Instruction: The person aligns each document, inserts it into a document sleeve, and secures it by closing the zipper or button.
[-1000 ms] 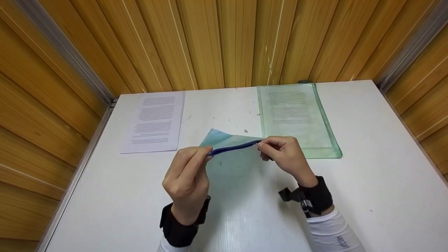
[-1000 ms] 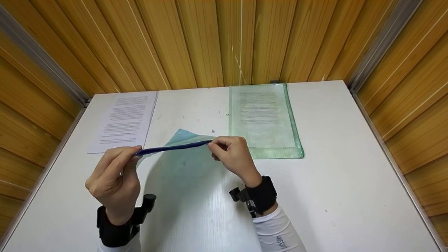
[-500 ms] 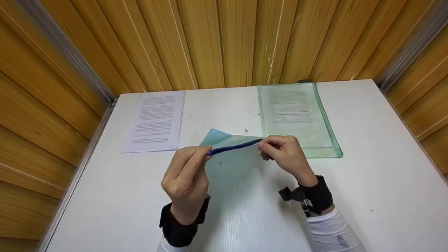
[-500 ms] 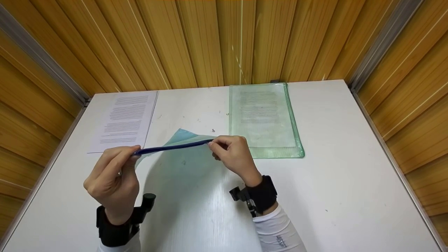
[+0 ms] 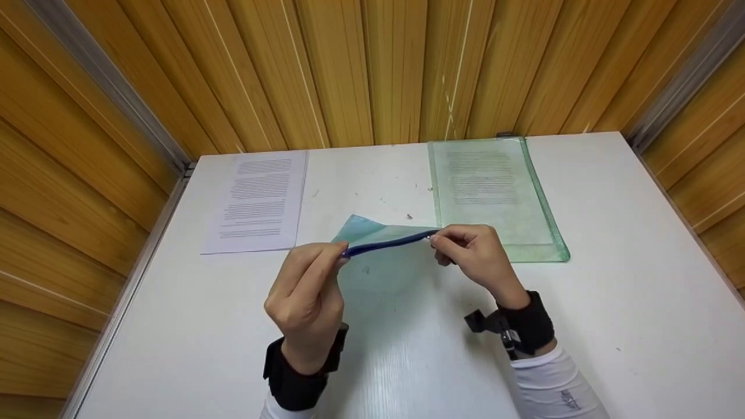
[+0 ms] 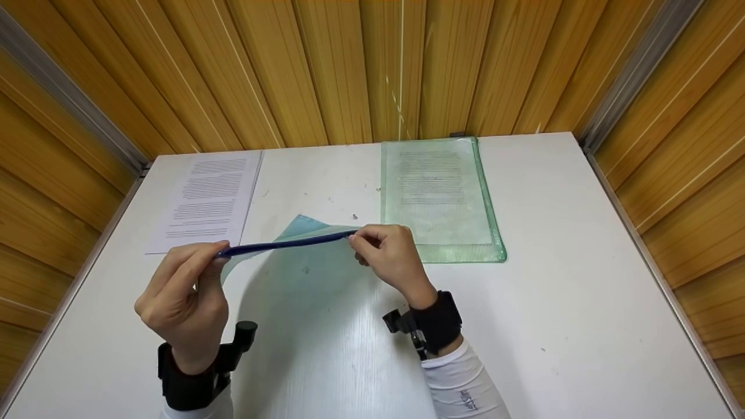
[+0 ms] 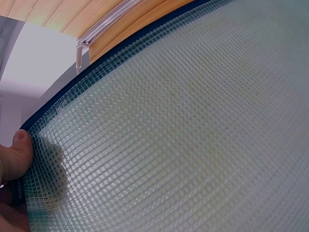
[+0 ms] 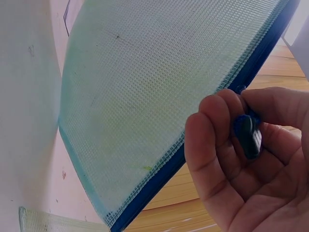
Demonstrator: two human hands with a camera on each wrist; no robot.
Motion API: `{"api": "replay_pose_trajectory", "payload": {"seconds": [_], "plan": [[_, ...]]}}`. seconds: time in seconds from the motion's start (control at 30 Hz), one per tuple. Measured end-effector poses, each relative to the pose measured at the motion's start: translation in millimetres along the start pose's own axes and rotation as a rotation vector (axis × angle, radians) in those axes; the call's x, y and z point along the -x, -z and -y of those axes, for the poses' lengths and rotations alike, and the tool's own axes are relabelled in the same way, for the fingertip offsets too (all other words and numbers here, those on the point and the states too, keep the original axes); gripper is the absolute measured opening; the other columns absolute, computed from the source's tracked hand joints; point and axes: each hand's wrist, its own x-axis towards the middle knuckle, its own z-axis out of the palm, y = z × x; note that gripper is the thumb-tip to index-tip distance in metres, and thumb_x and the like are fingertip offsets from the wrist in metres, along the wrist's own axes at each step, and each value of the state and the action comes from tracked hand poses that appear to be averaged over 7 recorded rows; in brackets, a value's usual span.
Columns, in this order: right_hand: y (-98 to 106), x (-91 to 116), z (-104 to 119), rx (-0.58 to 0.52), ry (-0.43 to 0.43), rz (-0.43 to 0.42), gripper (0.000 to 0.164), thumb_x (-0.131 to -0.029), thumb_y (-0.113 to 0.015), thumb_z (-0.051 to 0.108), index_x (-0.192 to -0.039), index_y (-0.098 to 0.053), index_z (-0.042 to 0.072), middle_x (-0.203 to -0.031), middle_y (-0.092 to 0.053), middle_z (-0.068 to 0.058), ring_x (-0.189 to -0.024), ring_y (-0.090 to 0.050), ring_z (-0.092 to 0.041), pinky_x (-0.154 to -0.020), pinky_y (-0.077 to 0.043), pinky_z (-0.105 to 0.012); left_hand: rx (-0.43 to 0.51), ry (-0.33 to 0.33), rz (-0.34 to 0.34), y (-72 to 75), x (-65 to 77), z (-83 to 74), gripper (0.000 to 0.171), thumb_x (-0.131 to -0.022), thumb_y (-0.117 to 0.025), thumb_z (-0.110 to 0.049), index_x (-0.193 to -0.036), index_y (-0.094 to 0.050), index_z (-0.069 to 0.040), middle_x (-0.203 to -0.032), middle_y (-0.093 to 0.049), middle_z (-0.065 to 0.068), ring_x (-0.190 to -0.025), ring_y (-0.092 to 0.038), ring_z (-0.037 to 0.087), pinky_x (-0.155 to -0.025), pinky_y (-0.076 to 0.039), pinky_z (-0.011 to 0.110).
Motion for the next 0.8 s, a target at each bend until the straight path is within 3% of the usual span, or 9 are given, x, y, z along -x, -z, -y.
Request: {"api": "replay_pose_trajectory", "payload": {"seconds": [0.47, 0.8], "plan": [[1.7, -5.9, -9.5, 0.059, -0.055, -0.049, 0.017, -0.097, -0.071, 0.006, -0.082, -0.076, 0.002, -0.07, -0.068, -0.012, -0.06, -0.064, -0.015, -0.06, -0.056, -0.026, 0.004, -0.008, -0.008, 2.5, -1.8, 0.9, 0.012, -0.094, -0.073, -0.003, -0.092, -0.077, 0.009, -0.081, -0.071, 0.015, -0.068, -0.064, 0.023, -0.071, -0.058, 0.023], [3.0, -5.8, -11.3, 0.083, -0.057, -0.037, 0.016, -0.097, -0.07, 0.005, -0.083, -0.077, 0.002, -0.07, -0.069, -0.011, -0.061, -0.064, -0.015, -0.06, -0.055, -0.025, 0.002, 0.02, -0.011, 2.5, -1.8, -0.3, 0.01, -0.094, -0.073, -0.001, -0.093, -0.077, 0.008, -0.081, -0.07, 0.016, -0.07, -0.064, 0.023, -0.076, -0.058, 0.02]]}}
